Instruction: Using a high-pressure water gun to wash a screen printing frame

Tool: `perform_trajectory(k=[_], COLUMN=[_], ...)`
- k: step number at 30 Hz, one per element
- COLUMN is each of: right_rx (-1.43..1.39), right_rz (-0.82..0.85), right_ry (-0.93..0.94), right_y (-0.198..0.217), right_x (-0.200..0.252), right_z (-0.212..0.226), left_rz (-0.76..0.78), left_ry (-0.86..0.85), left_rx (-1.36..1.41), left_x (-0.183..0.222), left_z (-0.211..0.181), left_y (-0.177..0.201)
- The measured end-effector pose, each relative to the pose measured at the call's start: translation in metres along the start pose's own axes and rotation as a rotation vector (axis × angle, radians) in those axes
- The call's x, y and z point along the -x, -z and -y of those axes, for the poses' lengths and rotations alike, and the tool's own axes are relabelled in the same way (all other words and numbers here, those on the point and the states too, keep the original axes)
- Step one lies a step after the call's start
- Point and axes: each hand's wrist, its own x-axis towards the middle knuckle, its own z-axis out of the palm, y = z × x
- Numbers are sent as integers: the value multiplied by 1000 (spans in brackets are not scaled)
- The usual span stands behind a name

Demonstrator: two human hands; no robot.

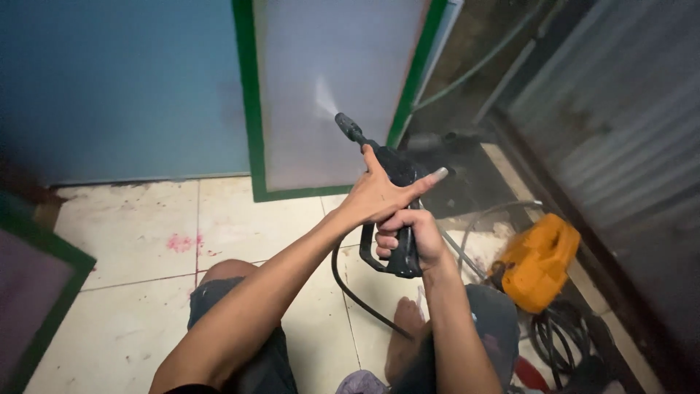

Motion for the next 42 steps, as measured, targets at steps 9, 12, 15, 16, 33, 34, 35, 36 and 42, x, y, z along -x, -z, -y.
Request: perform_trajectory(k=[9,12,15,16,33,34,35,36,42], right_rx=[13,36,30,29,143,140,167,198,178], right_rz=[92,96,104,108,-141,-137,-152,-169,-143], right_ry=[-107,-139,-149,-152,-128,-129,-112,-95,-81], right_y=[-13,-25,-31,-34,-121,-128,-136,-143,-130], right_x=[-21,-22,-29,-32,-45,-39,-35,-30,-46], right_z=[-7,-8,-13,-14,-102,-99,-96,-93,-91], left_rz=[-78,-99,-108,-112,-96,-99,-101,-101,-131], left_ry=[57,58,62,65,171,175,150,122,135], left_rx=[10,28,28,29,-11,-14,-24,-30,-32], left_x=[24,27,29,30,7,12,17,21,11], left_z=[4,11,14,14,118,112,106,100,106], left_y=[26,31,37,40,82,82,83,83,88])
